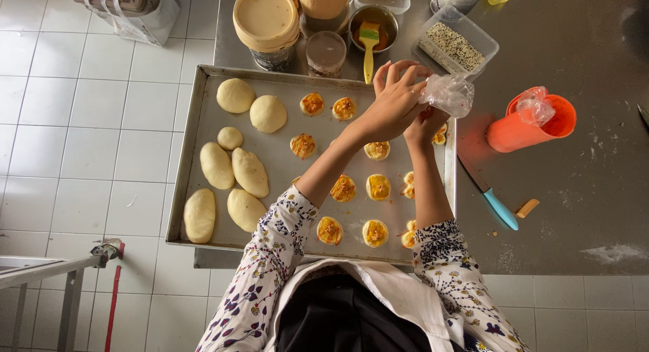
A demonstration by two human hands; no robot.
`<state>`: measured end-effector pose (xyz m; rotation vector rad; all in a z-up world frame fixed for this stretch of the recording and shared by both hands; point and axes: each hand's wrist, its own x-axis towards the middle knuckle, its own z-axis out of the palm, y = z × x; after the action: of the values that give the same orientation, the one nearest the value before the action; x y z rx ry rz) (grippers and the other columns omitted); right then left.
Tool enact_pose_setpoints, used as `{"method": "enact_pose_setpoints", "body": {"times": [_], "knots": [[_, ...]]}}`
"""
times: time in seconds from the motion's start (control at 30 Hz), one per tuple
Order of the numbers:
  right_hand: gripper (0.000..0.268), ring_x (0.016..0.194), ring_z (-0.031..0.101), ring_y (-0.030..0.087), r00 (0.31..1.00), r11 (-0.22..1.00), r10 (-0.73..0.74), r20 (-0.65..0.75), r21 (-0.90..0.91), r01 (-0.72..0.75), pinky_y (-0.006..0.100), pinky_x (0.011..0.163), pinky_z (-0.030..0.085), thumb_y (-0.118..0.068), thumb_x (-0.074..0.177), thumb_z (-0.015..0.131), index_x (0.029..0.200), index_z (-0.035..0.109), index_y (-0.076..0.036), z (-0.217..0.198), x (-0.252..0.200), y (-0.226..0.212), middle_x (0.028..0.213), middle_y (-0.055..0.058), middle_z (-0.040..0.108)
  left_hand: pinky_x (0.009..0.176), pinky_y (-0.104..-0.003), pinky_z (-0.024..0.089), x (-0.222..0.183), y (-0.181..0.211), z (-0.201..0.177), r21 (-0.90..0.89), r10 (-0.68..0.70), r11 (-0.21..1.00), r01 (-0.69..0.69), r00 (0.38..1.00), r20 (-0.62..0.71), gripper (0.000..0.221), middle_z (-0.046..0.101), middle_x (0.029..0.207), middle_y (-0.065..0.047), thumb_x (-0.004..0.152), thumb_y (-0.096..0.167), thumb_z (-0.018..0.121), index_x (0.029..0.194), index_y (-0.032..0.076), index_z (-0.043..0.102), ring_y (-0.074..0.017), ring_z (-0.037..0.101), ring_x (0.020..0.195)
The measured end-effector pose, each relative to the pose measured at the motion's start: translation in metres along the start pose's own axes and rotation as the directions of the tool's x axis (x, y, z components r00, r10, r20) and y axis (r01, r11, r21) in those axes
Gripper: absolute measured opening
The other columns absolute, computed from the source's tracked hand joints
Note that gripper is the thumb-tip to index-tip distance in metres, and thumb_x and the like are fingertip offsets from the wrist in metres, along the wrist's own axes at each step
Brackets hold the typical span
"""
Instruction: The person uses a stand mixer to mix dough, applies a liquid with a brush to items on a tray, pipes a filling from a plastic bag onto small dough pieces, and sprinkles toppings by hand onto the buns.
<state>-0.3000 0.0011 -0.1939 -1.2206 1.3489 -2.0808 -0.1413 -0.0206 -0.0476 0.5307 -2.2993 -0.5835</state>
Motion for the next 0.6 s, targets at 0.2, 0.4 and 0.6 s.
{"method": "enact_pose_setpoints", "body": {"times": [0.2, 0.4, 0.6], "knots": [[0.039, 0.11, 0.06, 0.012, 0.997, 0.997, -0.058, -0.047, -0.047, 0.055, 0.028, 0.095, 0.053, -0.008, 0.099, 0.072, 0.129, 0.048, -0.005, -0.004, -0.009, -0.006, 0.126, 0.004, 0.058, 0.12, -0.06, 0.012, -0.006, 0.004, 0.007, -0.007, 0.016, 1.0, -0.016, 1.0, 0.002, 0.029, 0.052, 0.14, -0.014, 0.091, 0.016, 0.06, 0.116, 0.003, 0.069, -0.0373, 0.032, 0.142], [0.034, 0.113, 0.06, 0.011, 0.993, 0.987, -0.119, 0.018, -0.111, 0.12, 0.028, 0.097, 0.05, -0.016, 0.105, 0.066, 0.132, 0.05, -0.003, 0.004, -0.046, -0.048, 0.127, 0.005, 0.06, 0.124, -0.059, 0.013, -0.02, 0.021, 0.002, -0.056, 0.037, 0.998, -0.035, 0.998, 0.04, 0.028, 0.051, 0.144, -0.013, 0.094, 0.018, 0.061, 0.118, 0.005, 0.069, -0.0362, 0.031, 0.146], [0.032, 0.11, 0.06, 0.012, 0.992, 0.969, -0.121, 0.026, -0.212, 0.124, 0.03, 0.093, 0.05, -0.016, 0.104, 0.068, 0.128, 0.052, -0.003, -0.002, -0.055, -0.053, 0.124, 0.005, 0.06, 0.124, -0.059, 0.013, -0.031, 0.034, -0.01, -0.088, 0.061, 0.994, -0.057, 0.997, 0.046, 0.031, 0.05, 0.146, -0.012, 0.095, 0.019, 0.061, 0.122, 0.006, 0.069, -0.037, 0.03, 0.146]]}}
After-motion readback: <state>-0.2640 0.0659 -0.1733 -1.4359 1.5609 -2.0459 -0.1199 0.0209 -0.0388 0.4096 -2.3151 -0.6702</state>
